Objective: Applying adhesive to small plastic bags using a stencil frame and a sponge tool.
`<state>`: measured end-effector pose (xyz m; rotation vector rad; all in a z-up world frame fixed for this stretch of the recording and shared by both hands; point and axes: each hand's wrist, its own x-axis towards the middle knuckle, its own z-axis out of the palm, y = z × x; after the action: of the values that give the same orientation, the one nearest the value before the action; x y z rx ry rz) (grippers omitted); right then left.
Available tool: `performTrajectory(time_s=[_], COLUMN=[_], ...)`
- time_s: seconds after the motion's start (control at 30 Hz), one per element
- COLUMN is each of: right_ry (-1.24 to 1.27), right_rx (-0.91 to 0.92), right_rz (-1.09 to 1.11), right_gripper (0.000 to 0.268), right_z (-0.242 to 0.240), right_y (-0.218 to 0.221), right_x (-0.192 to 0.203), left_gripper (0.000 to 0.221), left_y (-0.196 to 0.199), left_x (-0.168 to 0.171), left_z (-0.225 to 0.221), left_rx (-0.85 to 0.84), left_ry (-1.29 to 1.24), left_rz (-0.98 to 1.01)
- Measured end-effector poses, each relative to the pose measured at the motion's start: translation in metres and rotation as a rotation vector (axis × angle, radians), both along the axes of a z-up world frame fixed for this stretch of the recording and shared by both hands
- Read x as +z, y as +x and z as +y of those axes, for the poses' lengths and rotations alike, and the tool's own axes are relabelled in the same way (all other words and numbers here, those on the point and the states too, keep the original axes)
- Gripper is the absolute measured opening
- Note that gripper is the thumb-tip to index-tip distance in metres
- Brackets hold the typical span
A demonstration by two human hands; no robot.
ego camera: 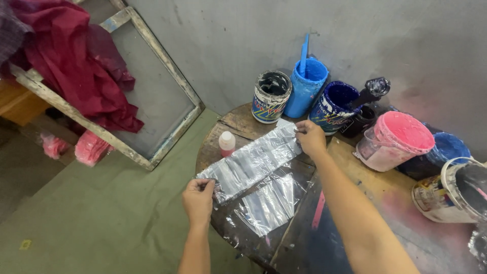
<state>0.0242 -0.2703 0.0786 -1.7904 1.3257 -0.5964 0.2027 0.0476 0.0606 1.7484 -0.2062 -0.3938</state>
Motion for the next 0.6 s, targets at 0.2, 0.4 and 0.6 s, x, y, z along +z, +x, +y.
performTrajectory(time_s=[0.2,0.4,0.6], right_ry=[-0.035,-0.047,-0.188], right_rx=[0.004,0.023,-0.025], right_rz=[0.040,0.129,0.012], right_gripper=[0.030,0.025,0.029], right_z=[-0.005,0.000,0.018], right_y=[0.002,0.005,-0.011], right_x=[0.000,0.001,0.005], left_gripper=[0.011,0.016,0.030], left_y=[0.000,-0.002,-0.017], left_x=[0.015,0.026,-0.005], left_z=[-0.003,0.006,0.026], left_rx=[-0.022,-0.091,-0.024], left_ry=[0.091,0.338,0.307], left_rz=[-0.028,-0.057,-0.386])
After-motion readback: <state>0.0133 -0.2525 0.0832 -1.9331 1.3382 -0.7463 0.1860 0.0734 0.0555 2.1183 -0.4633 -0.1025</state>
